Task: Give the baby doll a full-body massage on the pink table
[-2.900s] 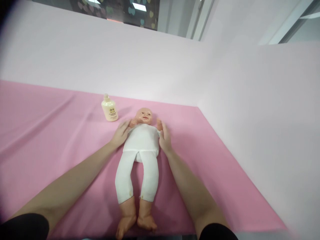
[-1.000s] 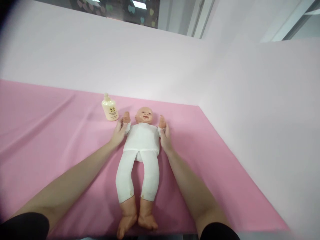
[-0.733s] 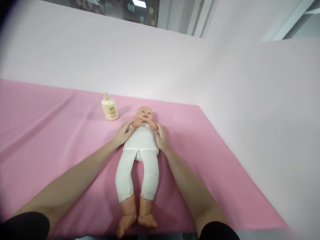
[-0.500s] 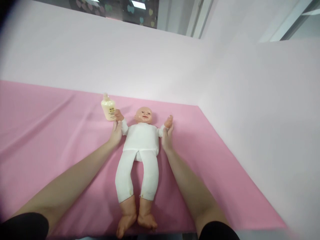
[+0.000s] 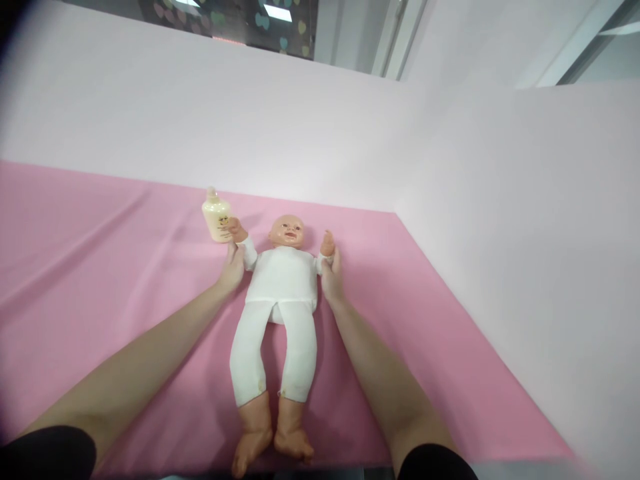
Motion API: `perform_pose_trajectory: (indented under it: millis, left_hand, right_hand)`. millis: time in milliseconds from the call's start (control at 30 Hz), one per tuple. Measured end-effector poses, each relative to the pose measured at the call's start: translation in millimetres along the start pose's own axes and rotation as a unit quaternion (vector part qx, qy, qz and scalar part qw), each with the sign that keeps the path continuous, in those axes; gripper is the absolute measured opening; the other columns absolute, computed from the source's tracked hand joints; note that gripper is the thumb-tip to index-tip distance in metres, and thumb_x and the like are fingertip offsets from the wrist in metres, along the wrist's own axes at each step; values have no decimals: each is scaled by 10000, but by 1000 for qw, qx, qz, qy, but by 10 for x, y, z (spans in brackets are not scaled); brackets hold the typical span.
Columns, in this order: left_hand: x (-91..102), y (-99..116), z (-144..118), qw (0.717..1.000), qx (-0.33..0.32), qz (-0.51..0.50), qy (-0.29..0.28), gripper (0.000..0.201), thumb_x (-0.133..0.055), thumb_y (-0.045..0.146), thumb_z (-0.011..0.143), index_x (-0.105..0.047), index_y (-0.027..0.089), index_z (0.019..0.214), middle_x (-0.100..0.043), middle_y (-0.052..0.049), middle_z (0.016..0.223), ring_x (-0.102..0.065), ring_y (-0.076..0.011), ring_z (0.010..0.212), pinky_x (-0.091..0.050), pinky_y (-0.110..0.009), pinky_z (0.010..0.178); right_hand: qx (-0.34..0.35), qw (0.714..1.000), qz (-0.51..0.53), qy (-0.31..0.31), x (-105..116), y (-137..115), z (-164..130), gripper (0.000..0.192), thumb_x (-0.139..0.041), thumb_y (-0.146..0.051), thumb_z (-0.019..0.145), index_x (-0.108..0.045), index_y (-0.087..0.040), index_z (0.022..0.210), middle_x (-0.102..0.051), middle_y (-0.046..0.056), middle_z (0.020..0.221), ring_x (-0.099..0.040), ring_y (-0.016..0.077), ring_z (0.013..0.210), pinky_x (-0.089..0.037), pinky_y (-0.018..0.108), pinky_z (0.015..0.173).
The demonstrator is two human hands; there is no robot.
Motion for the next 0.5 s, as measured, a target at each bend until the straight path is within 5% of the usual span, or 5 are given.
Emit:
perform_pose_trajectory:
  millis: [133,233,500]
  left_hand:
    - [-108,228,-87,971,-118,170,-118,449,-450,412,926,-445,191,1317,-538,-126,1284,-489,-264,1214,-367,-456,1073]
    - [-153,299,-109,948,-147,233,-161,456,-483,378,907,-455,202,1328,-546,-122,1272,-479,-280,1215,-355,-484,1074]
    - [-14,140,-49,991,-94,92,-14,524,-375,383,961,-203,227,1431,-336,-149,1488,-298,-238,1411,-248,-458,1169]
  right_hand:
    - [-6,992,-106,-64,-53,7,-44,489,-489,-286,855,-491,-253,1343,-524,63,1382,-458,220,1292,-318,457,1131]
    - [18,984,-155,-88,-70,40,-63,444,-470,-238,841,-558,-259,1275,-567,62,1310,-483,215,1252,-312,450,1136]
    - [-5,998,-54,36,32,0,-26,635,-465,-277,856,-258,-215,1453,-317,106,1533,-304,209,1418,-262,454,1159]
Point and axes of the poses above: each hand's wrist, its own z-axis towards the middle knuckle, its own x-axis out of the back of the hand, y = z × x, the point moved 2 cm from there along z, towards the middle knuckle
